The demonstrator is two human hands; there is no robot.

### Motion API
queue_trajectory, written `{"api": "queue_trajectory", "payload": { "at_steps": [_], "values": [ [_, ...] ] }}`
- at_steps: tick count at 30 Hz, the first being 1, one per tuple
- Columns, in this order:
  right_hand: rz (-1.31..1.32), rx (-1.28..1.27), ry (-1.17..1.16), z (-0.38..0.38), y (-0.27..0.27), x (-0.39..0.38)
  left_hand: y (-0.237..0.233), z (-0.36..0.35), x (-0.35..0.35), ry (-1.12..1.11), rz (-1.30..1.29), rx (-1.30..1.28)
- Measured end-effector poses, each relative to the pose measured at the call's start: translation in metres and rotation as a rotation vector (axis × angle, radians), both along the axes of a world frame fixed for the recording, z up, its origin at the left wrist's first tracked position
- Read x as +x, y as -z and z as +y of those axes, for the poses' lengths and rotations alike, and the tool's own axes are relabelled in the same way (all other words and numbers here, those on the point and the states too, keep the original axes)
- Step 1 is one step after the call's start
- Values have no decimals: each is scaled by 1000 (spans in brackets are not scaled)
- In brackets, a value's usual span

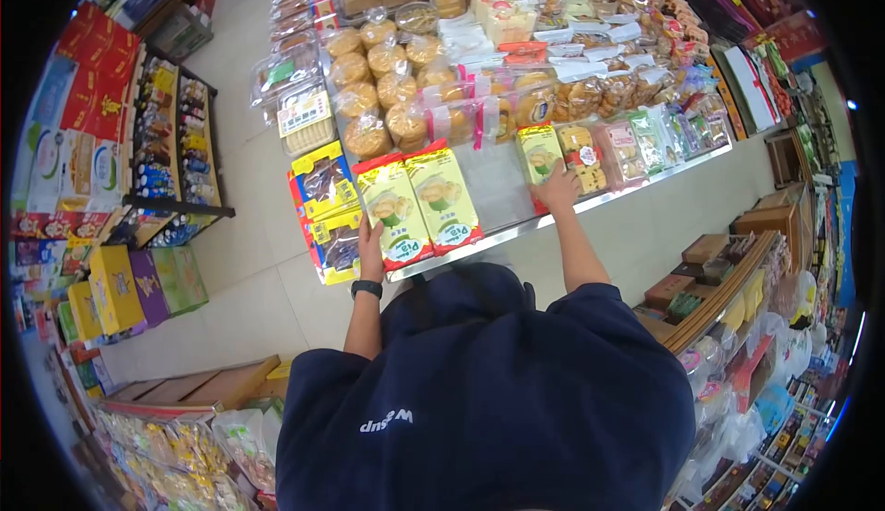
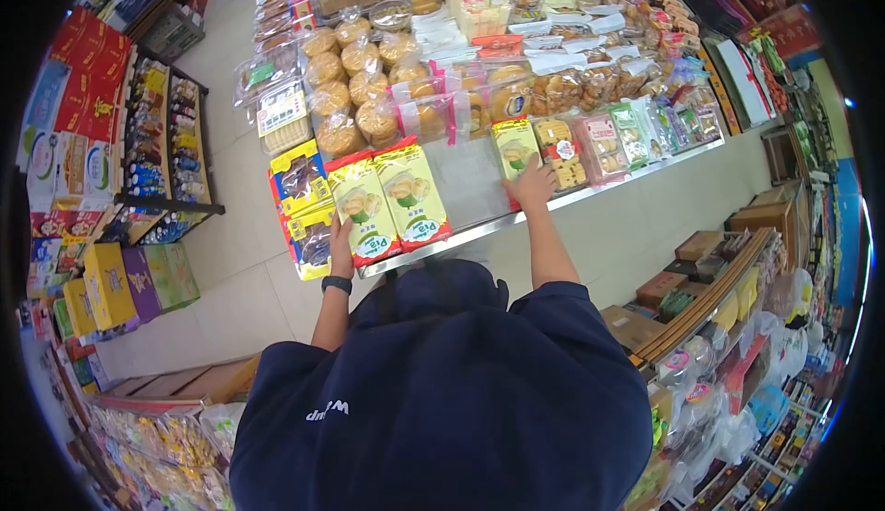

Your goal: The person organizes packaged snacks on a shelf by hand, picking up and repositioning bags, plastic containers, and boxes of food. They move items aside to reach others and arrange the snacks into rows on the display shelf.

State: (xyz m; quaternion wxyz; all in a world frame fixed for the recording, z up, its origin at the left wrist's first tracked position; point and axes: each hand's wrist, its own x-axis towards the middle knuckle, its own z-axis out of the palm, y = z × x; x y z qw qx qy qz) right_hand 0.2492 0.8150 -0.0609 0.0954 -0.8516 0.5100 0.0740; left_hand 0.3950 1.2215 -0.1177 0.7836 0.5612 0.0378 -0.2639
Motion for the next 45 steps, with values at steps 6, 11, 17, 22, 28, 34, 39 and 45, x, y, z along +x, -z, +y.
{"api": "queue_trajectory", "payload": {
  "at_steps": [6,11,17,22,28,34,39,45],
  "values": [
    [-228,19,39,-1,-8,1,-16,-1,2,25,-4,63],
    [-499,196,-86,72,-84,-3,-31,2,8,66,-258,502],
    [-550,198,-541,183,-142,46,-121,-26,5,72,-467,373],
    [-459,220,-647,240,-136,79,-121,-33,12,57,-408,189],
    [-518,244,-736,255,-113,78,-124,-32,21,137,-347,225],
    [-492,506,-738,244,-105,61,-84,-30,30,109,-431,395],
    [-555,697,-629,176,-79,33,-81,-27,26,86,-326,351],
    [-567,-254,-431,2,-26,-23,-97,-29,22,75,-321,433]
  ]
}}
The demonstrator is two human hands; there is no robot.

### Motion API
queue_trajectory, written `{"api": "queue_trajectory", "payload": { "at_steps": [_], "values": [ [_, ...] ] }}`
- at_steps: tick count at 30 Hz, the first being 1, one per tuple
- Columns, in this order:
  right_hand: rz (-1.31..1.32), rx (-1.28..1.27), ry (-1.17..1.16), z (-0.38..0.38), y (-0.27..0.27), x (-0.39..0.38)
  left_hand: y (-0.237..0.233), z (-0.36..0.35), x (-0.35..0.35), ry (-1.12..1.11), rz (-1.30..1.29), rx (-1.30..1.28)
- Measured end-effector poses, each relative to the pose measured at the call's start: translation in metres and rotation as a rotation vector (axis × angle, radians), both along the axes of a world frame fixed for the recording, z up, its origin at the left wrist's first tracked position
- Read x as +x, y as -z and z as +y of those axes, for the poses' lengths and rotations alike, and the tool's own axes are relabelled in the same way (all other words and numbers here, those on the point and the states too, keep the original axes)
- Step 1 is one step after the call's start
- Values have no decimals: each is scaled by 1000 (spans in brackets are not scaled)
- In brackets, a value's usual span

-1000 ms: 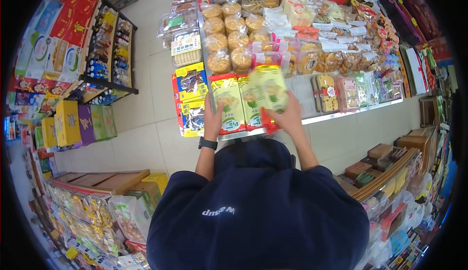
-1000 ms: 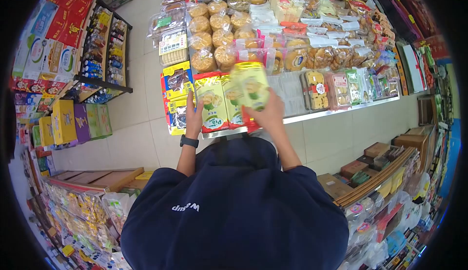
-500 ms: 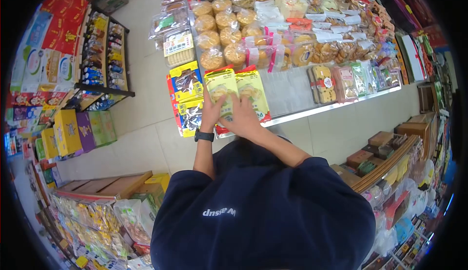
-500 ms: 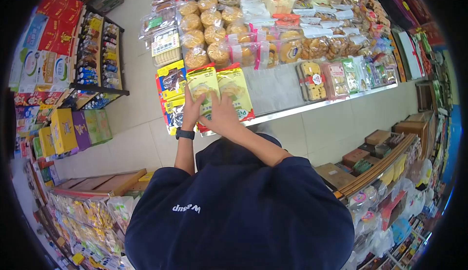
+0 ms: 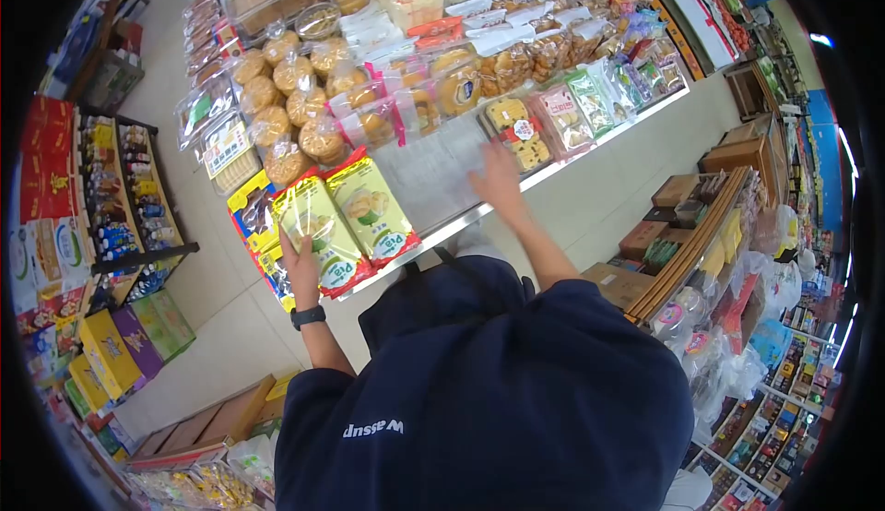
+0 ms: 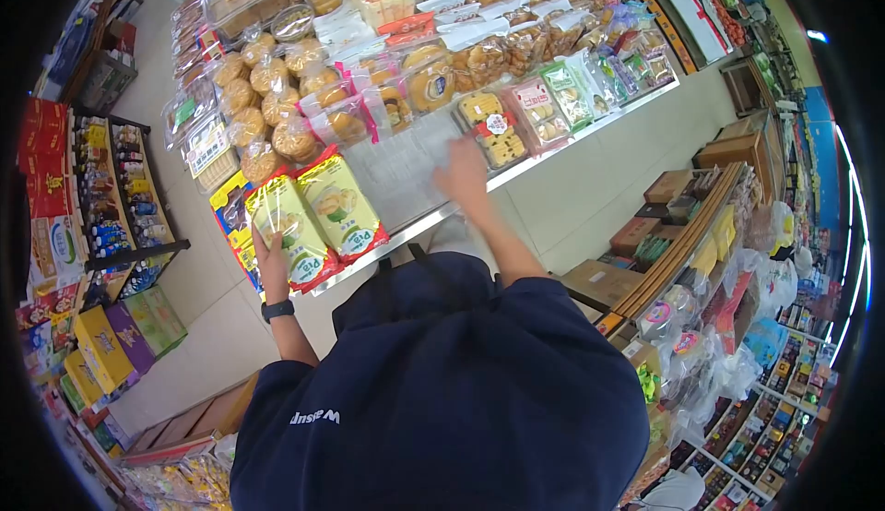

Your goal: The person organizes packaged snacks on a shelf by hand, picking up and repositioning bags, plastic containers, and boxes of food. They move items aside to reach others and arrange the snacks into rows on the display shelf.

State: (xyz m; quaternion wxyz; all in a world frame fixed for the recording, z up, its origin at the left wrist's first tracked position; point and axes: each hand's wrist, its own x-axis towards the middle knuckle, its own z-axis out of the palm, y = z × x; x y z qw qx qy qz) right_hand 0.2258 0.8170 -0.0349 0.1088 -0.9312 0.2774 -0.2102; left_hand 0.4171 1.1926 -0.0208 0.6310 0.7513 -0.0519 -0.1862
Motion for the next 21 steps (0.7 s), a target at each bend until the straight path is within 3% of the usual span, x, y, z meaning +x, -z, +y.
{"api": "queue_trajectory", "payload": {
  "at_steps": [2,5,6,9,12,13,17,18,21],
  "values": [
    [122,183,170,-56,-7,-15,-22,-7,-6,-34,59,29],
    [129,158,306,-110,23,-32,-4,-1,-5,-97,10,70],
    [209,286,312,-122,27,-33,-4,-5,-6,-136,26,29],
    [271,162,322,-126,37,-36,-8,-22,-21,-347,-228,243],
    [468,405,323,-124,0,-28,-44,-62,-43,-501,-388,512],
    [421,411,292,-118,-7,-26,-53,-77,-51,-559,-422,601],
    [270,553,77,-77,-26,-17,-73,-145,-105,-411,-587,673],
    [246,623,-16,-63,-20,-12,-75,-162,-117,-386,-503,628],
    [313,693,-131,-17,-6,15,-51,-187,-146,-188,-561,644]
  ]
}}
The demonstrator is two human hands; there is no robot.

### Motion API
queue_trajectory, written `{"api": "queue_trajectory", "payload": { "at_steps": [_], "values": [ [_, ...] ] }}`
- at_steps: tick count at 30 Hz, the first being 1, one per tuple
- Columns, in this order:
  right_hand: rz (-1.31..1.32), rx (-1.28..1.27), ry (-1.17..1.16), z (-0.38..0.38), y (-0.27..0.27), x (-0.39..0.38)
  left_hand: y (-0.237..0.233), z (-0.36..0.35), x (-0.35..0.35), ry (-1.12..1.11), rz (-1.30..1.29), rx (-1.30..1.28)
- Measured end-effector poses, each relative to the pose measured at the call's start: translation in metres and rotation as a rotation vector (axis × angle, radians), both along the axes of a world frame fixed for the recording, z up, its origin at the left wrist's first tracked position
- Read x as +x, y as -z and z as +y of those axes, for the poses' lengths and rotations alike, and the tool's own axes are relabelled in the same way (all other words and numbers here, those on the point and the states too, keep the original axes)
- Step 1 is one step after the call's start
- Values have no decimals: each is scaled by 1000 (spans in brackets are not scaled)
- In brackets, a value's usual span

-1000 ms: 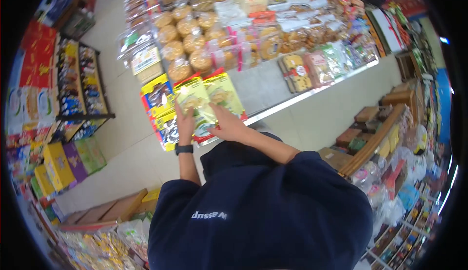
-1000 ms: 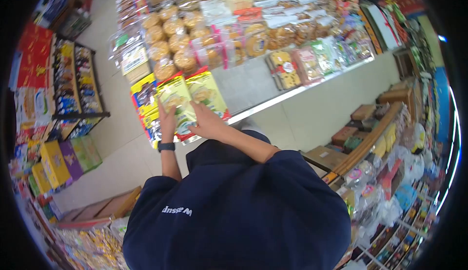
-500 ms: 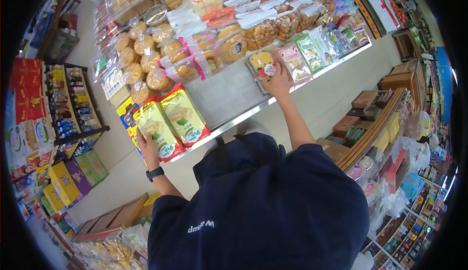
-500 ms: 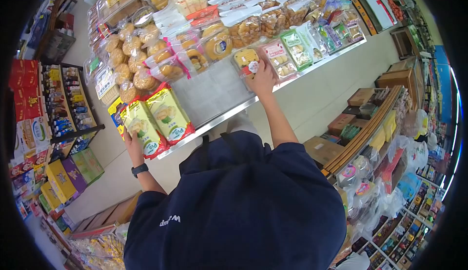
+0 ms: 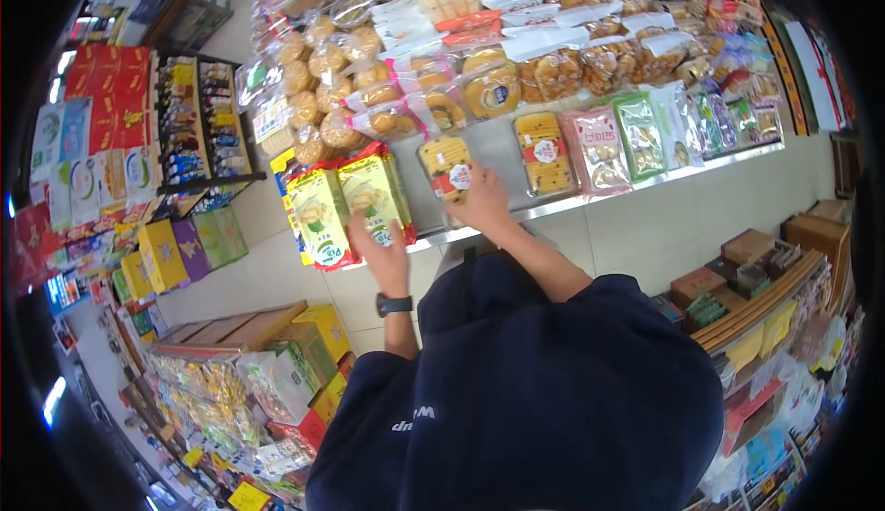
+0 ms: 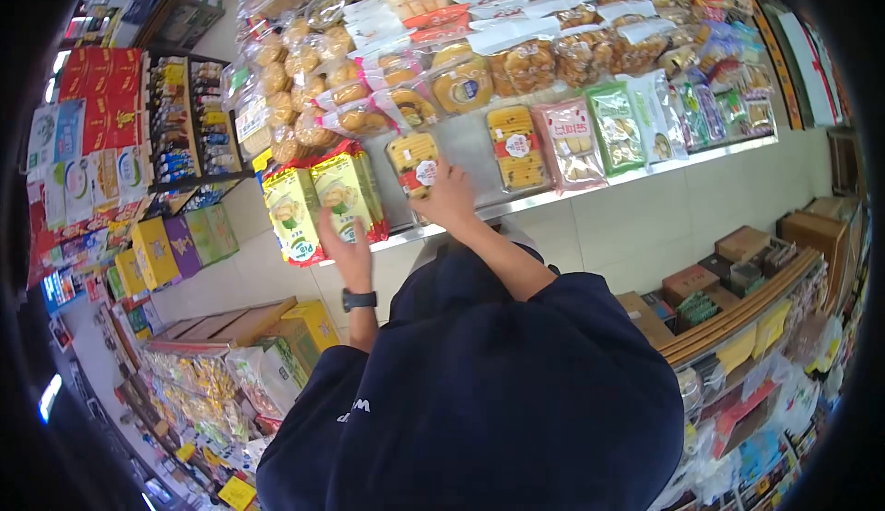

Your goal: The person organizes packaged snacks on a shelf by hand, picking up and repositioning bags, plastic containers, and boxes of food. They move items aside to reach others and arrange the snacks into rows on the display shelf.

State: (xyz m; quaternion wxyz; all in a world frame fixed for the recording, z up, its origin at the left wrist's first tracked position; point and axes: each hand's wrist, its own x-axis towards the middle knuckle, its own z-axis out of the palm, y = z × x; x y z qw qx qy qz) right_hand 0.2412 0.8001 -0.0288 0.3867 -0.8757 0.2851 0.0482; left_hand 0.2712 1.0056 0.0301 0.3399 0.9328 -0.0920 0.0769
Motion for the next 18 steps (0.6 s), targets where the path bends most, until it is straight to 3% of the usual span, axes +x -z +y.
{"api": "queue_trajectory", "payload": {
  "at_steps": [7,10,14,16,18],
  "values": [
    [35,-20,-105,59,52,35,42,1,10,76,60,390],
    [62,41,-301,59,59,31,57,11,21,34,66,363],
    [-161,85,-277,21,104,24,65,10,18,9,49,493],
    [-265,-201,-151,-26,78,8,65,9,18,0,59,505],
    [-209,-483,-14,-76,61,-12,68,10,20,-11,53,497]
  ]
}}
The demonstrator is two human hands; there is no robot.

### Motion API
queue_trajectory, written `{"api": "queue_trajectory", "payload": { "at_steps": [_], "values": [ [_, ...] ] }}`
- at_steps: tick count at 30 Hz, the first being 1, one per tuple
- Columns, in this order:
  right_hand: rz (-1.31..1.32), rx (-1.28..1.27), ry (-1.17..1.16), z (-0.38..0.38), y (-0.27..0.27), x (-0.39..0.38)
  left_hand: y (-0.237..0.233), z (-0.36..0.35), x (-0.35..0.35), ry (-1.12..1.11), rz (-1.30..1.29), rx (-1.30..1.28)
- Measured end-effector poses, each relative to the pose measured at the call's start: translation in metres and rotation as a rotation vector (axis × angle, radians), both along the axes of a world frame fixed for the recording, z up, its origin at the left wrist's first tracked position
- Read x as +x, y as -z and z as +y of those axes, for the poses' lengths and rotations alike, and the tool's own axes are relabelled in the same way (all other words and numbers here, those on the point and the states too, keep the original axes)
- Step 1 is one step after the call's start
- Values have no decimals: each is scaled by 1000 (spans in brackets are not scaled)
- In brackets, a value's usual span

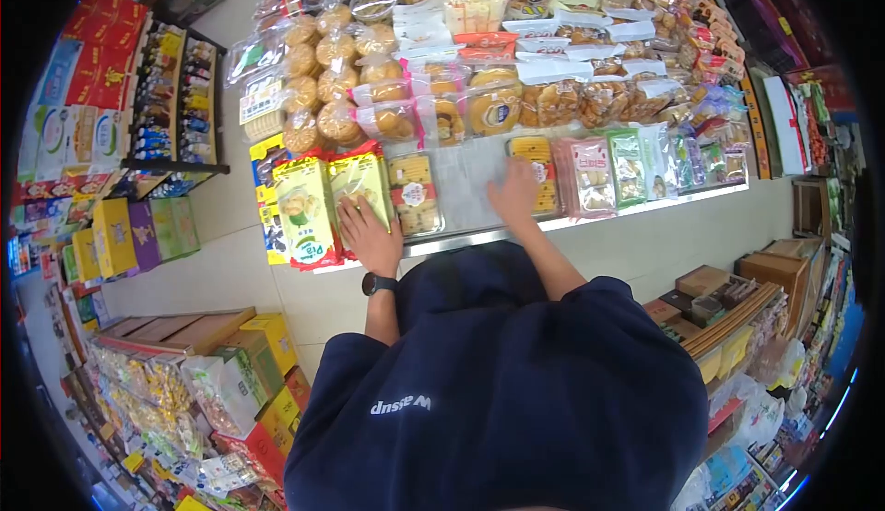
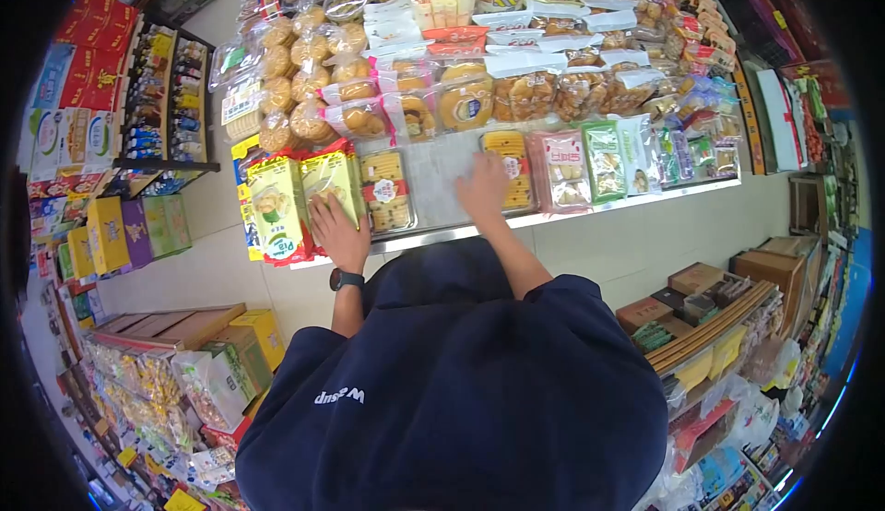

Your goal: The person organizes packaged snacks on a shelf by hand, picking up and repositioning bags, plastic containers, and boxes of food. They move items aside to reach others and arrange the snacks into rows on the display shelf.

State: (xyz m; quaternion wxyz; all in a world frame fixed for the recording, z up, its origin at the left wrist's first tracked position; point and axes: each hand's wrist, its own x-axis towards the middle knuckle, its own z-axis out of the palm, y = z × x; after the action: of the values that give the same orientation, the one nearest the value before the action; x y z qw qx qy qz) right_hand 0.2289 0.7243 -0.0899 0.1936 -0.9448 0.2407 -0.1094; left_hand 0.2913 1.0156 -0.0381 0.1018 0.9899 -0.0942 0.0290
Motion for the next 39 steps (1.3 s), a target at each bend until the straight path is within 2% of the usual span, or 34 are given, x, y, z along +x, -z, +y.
{"api": "queue_trajectory", "payload": {
  "at_steps": [3,9,12,15,20,24,27,30,33,36,39],
  "values": [
    [187,8,304,-44,-6,-20,-1,-3,0,-11,-31,4],
    [409,146,240,-37,-11,-8,-5,-2,0,-5,-44,-24],
    [396,232,222,-16,-17,9,-3,-2,-2,-6,-64,-42],
    [256,306,142,27,-13,17,-5,-1,-3,-13,-52,-69],
    [206,397,-88,107,-42,36,-5,0,-1,-12,-32,-80],
    [142,472,-194,131,-40,53,-4,1,-1,-9,-46,-100],
    [-62,596,-242,125,-7,57,-2,4,0,-4,-38,-116],
    [63,738,-8,103,38,53,-3,3,0,-4,-27,-130],
    [276,1446,220,89,17,49,-4,3,0,-8,-18,-122],
    [318,1507,215,84,16,48,-5,2,0,-7,-22,-111],
    [227,1858,84,82,21,58,-4,0,0,-6,-25,-102]
  ]
}}
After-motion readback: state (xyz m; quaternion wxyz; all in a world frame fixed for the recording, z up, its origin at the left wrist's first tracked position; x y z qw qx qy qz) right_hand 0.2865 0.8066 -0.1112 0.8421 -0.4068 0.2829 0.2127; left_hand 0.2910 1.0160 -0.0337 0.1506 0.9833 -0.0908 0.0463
